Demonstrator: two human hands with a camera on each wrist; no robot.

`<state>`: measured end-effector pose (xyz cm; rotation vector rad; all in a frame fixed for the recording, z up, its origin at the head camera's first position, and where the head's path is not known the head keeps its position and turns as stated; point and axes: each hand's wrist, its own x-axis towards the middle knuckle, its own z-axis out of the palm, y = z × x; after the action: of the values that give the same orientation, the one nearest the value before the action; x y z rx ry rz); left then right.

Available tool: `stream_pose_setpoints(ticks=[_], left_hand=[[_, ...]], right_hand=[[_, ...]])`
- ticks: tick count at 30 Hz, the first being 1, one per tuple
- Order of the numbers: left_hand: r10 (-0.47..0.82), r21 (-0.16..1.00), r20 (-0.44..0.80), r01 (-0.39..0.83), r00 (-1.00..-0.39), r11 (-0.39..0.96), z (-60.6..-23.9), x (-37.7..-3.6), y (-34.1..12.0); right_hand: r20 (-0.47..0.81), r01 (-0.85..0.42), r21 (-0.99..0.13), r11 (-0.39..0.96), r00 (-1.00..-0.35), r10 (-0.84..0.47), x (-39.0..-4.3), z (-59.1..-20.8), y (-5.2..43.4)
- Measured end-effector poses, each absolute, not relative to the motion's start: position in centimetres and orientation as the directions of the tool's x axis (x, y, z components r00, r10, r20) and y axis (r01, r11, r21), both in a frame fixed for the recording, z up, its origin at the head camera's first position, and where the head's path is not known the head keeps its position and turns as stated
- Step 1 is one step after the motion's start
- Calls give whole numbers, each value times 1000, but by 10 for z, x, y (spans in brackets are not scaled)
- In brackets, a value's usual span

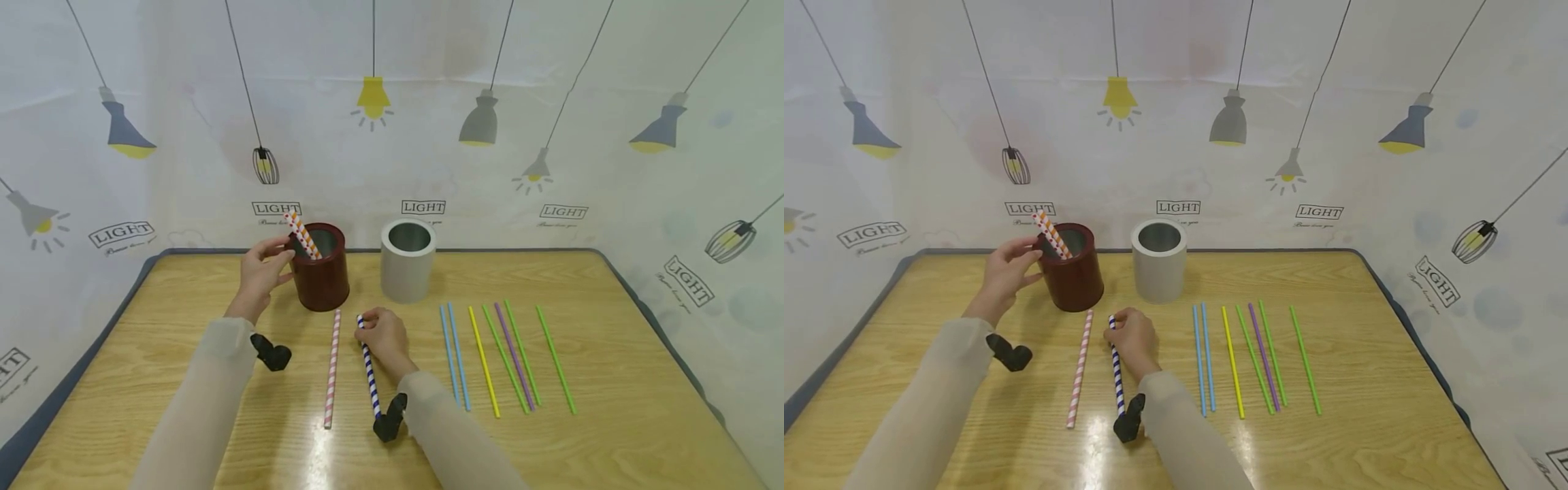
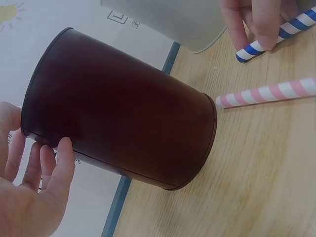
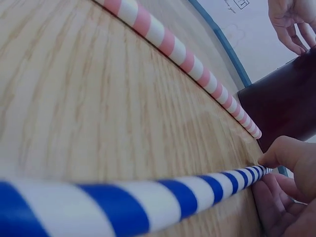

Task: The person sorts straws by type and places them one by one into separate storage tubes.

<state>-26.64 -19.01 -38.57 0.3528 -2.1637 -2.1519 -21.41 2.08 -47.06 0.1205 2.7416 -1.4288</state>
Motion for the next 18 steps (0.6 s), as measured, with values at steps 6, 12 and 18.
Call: stream_pose_setpoints(ticks=[6,12,18], left_hand=[[-207,994,-106,-106,-973,-10,-387,-267,-191],[-205,995,-103,-103,-973,-8,-386,-266,-191],[-210,994,-107,-110,-972,3,-385,-266,-190]], right_hand=[[-84,97,-817,568,-995,48,-215,-471,19],[-75,81,-802,591,-997,36,-214,-473,19],[-86,89,-800,594,-996,33,-213,-470,19]])
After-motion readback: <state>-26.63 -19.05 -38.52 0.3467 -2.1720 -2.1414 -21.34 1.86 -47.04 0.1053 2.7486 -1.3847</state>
